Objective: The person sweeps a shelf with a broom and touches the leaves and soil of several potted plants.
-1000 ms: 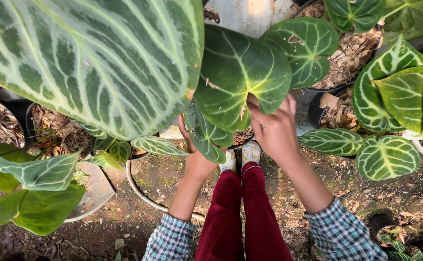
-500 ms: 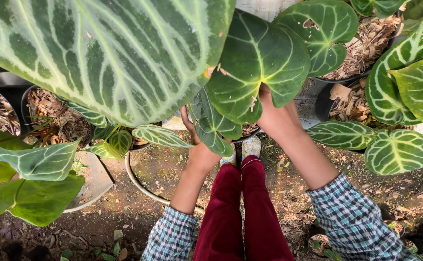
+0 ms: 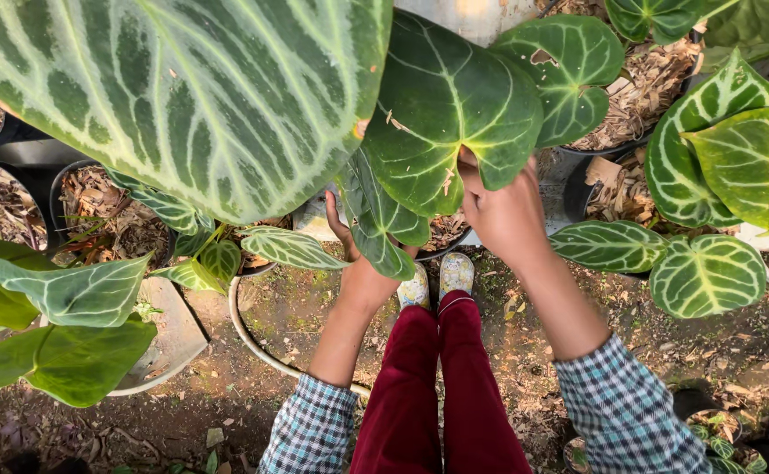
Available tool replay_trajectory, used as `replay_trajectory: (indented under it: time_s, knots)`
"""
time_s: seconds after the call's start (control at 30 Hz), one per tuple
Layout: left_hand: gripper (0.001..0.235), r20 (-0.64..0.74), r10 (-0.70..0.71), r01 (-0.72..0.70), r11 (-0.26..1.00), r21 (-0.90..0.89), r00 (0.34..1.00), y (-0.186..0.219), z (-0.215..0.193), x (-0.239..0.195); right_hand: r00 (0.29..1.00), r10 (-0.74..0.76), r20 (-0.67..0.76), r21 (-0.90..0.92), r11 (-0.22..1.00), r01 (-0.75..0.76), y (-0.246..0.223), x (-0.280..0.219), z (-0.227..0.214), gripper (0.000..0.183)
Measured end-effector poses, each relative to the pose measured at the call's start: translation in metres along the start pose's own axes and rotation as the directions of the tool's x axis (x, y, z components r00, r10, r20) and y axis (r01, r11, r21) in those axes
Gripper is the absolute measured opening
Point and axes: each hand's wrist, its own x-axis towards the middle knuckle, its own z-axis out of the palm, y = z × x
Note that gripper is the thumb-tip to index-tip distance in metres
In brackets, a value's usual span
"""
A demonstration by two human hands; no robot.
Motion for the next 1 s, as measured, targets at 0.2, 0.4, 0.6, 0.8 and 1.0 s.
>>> replay_trajectory:
  time_s: [0.2, 0.4, 0.6, 0.8, 1.0]
  knots:
    - [0.046, 0.046, 0.004, -0.004, 1.0, 0.002, 0.999, -0.003, 0.008, -0.003, 0.997, 0.072, 0.021, -0.099, 0.993, -0.07, 0.005, -0.017, 0.012, 0.027]
    - [0.046, 0.02, -0.001, 0.0, 1.0, 0.007, 1.0, 0.007, 0.002, -0.002, 0.99, 0.107, 0.096, -0.062, 0.993, -0.101, -0.001, -0.004, -0.001, 0.035]
    - [0.043, 0.034, -0.018, 0.02, 0.999, -0.042, 0.999, 0.0, 0.003, -0.009, 0.982, 0.188, 0.015, 0.305, 0.934, -0.183, -0.013, -0.022, -0.031, 0.033]
    - [0.044, 0.045, 0.008, -0.007, 1.0, -0.024, 0.999, -0.009, 0.004, -0.012, 0.973, 0.18, 0.143, -0.01, 0.983, -0.181, -0.037, -0.032, -0.029, 0.015]
    - [0.037, 0.009, 0.058, -0.058, 0.998, -0.022, 0.998, -0.008, 0.001, -0.01, 0.974, 0.167, 0.153, -0.22, 0.967, -0.131, -0.049, -0.033, -0.019, 0.022]
